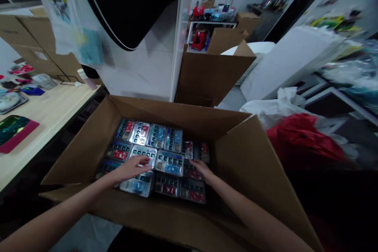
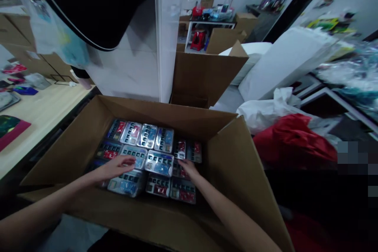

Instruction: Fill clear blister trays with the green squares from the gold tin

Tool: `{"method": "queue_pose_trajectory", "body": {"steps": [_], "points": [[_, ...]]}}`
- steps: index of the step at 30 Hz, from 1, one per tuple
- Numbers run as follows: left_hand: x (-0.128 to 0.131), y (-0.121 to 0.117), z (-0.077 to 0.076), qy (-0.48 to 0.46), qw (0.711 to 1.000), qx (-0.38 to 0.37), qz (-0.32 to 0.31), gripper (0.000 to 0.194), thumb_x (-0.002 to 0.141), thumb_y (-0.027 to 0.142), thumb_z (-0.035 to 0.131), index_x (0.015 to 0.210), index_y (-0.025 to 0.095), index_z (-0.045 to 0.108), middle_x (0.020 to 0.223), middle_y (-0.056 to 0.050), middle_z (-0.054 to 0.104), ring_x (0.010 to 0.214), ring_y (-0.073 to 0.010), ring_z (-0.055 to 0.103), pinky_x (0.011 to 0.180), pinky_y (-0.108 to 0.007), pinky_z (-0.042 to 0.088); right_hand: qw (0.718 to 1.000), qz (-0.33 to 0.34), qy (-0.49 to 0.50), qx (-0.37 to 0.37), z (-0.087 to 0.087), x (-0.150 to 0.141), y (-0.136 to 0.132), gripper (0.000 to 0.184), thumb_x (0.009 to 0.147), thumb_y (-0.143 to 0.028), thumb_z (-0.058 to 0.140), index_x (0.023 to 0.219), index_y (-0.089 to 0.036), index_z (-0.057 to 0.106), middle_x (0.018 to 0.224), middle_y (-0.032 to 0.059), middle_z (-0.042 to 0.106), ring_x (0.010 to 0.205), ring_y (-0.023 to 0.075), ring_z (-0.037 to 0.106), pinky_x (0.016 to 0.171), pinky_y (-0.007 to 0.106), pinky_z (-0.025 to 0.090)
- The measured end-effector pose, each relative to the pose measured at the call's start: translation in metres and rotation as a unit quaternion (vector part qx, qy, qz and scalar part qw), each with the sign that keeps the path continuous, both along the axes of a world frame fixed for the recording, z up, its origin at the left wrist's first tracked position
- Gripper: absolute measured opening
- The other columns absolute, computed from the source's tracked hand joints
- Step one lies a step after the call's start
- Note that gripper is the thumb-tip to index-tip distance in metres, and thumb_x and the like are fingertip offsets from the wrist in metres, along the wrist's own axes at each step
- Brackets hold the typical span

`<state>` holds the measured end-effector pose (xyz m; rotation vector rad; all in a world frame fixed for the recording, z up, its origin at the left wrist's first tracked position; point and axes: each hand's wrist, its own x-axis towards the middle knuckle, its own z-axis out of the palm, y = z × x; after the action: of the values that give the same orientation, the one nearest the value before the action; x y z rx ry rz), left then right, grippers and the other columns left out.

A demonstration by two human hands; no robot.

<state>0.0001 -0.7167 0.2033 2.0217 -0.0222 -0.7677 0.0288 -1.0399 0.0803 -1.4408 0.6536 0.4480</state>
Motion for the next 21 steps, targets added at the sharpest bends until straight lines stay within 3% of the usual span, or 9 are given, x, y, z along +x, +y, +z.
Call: {"method": "queue_pose_trajectory", "body": {"steps": [2, 4, 6, 8, 13, 17, 21], "points": [[-0.001, 0.039, 0.019, -0.108, 0.984, 0.134, -0.053, 0.047, 0.081, 0.048, 0.051, 0.115, 0.016, 0.056, 0.118, -0.013, 0.062, 0.107, -0.0267, 0.057, 0.093, -0.038, 0.043, 0.998, 0.045, 0.011, -0.033, 0.021, -0.003, -0.014, 0.032, 0.053, -0.041, 0.078, 0.071, -0.016, 0.067, 0.074, 0.0068, 0.071, 0.087, 0.0291, 0.063, 0.078, 0.040, 0.049], [-0.010, 0.077, 0.030, -0.177, 0.938, 0.283, -0.089, 0.043, 0.083, 0.041, 0.050, 0.117, 0.015, 0.054, 0.118, -0.015, 0.061, 0.109, -0.0289, 0.056, 0.096, -0.041, 0.040, 0.986, 0.142, -0.008, -0.090, 0.042, -0.008, -0.025, 0.036, 0.056, -0.048, 0.073, 0.076, -0.018, 0.069, 0.082, 0.0079, 0.072, 0.091, 0.0299, 0.063, 0.083, 0.040, 0.048], [-0.025, 0.111, 0.035, -0.192, 0.890, 0.399, -0.109, 0.041, 0.082, 0.036, 0.052, 0.116, 0.014, 0.053, 0.118, -0.017, 0.060, 0.110, -0.0320, 0.054, 0.096, -0.044, 0.038, 0.952, 0.252, -0.068, -0.157, 0.061, -0.016, -0.030, 0.044, 0.059, -0.056, 0.067, 0.082, -0.019, 0.070, 0.091, 0.0092, 0.072, 0.095, 0.0307, 0.063, 0.088, 0.040, 0.048], [-0.041, 0.138, 0.034, -0.172, 0.865, 0.457, -0.117, 0.038, 0.081, 0.034, 0.053, 0.113, 0.013, 0.055, 0.113, -0.018, 0.062, 0.106, -0.0334, 0.056, 0.092, -0.045, 0.041, 0.914, 0.327, -0.119, -0.209, 0.078, -0.029, -0.030, 0.051, 0.063, -0.060, 0.061, 0.094, -0.020, 0.069, 0.103, 0.0109, 0.071, 0.101, 0.0316, 0.063, 0.093, 0.040, 0.047], [-0.066, 0.172, 0.023, -0.154, 0.885, 0.428, -0.096, 0.040, 0.081, 0.039, 0.052, 0.113, 0.015, 0.055, 0.107, -0.016, 0.065, 0.097, -0.0301, 0.062, 0.086, -0.039, 0.045, 0.833, 0.398, -0.200, -0.329, 0.103, -0.077, -0.015, 0.061, 0.068, -0.060, 0.057, 0.116, -0.024, 0.063, 0.123, 0.0109, 0.062, 0.112, 0.0338, 0.058, 0.101, 0.045, 0.042], [-0.067, 0.177, 0.022, -0.172, 0.899, 0.392, -0.088, 0.044, 0.082, 0.043, 0.050, 0.117, 0.016, 0.053, 0.109, -0.014, 0.065, 0.099, -0.0285, 0.062, 0.089, -0.036, 0.044, 0.833, 0.369, -0.192, -0.364, 0.097, -0.105, -0.008, 0.064, 0.070, -0.062, 0.051, 0.123, -0.027, 0.058, 0.129, 0.0085, 0.058, 0.116, 0.0313, 0.056, 0.100, 0.042, 0.045], [-0.066, 0.178, 0.023, -0.187, 0.918, 0.344, -0.066, 0.045, 0.083, 0.043, 0.047, 0.119, 0.016, 0.053, 0.114, -0.013, 0.065, 0.104, -0.0270, 0.061, 0.091, -0.034, 0.043, 0.832, 0.326, -0.127, -0.430, 0.100, -0.115, -0.003, 0.069, 0.073, -0.060, 0.045, 0.126, -0.015, 0.056, 0.130, 0.0146, 0.056, 0.121, 0.0302, 0.052, 0.103, 0.041, 0.042]]}}
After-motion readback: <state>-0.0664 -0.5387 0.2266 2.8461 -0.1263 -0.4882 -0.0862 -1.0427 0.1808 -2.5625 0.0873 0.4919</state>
